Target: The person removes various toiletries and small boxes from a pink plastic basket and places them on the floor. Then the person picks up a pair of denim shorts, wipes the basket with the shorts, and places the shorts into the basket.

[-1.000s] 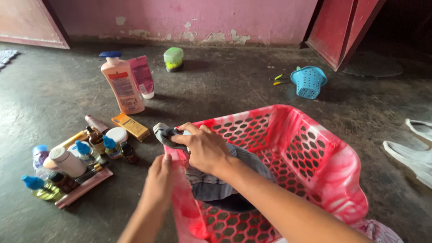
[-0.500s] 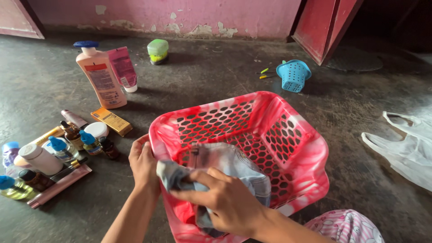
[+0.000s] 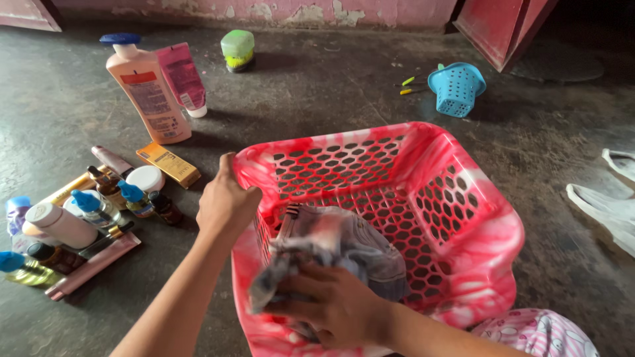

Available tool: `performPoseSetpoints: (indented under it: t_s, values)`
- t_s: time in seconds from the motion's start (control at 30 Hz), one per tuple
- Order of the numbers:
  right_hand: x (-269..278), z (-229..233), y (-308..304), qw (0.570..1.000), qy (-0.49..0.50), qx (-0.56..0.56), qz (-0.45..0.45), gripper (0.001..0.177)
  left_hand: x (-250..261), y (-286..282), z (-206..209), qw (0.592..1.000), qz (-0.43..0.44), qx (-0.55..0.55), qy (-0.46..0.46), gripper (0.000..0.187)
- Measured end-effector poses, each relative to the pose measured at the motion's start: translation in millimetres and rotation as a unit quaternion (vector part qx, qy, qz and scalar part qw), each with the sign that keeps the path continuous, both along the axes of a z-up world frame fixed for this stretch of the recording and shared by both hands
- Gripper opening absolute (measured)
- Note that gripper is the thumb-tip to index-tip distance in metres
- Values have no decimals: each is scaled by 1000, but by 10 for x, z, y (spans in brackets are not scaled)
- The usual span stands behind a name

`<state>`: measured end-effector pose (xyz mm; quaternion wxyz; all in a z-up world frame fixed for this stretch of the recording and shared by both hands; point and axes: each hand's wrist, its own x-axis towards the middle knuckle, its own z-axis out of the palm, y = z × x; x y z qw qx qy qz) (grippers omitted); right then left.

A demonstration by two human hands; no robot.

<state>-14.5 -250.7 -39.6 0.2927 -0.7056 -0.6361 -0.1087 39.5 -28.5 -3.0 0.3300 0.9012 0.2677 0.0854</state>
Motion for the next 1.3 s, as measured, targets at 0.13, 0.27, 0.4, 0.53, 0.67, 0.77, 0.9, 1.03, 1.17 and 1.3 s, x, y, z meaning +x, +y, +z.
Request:
performPoseSetpoints:
  t_s: [0.13,0.27,0.4,0.53,0.67,0.77,0.9,1.03,1.17,1.3]
  values:
    - [5,-271,53,983,10,-182,-13,32,4,-94,87,991,-10,112,75,72]
    - [31,-231,130,969,11,-240,-53,28,77,-205,116,975,-26,215,55,80]
    - [129,35,86,964,146,-211,-64,36,21,-204,46,978,-41,203,17,87]
    - [490,344,-78,959,225,-42,-167,32,74,-180,22,984,-38,173,-22,80]
    - [1006,412,60,950,137,89,-266,42,82,-162,44,989,-37,144,-19,80]
    - [1065,107,340,912,107,-117,-377,41,58,-197,60,986,-50,157,-28,81]
    - [681,-432,437,919,9,-192,-345,34,51,-242,74,963,-81,249,-62,81]
    - [431,-389,153,937,75,-240,-241,36,33,-297,138,961,-74,263,-44,79]
    - [418,46,-245,933,253,-194,-165,54,26,-266,140,972,-57,226,-25,79]
    - [742,579,-366,947,222,91,-213,49,37,-244,37,972,-65,226,-14,74]
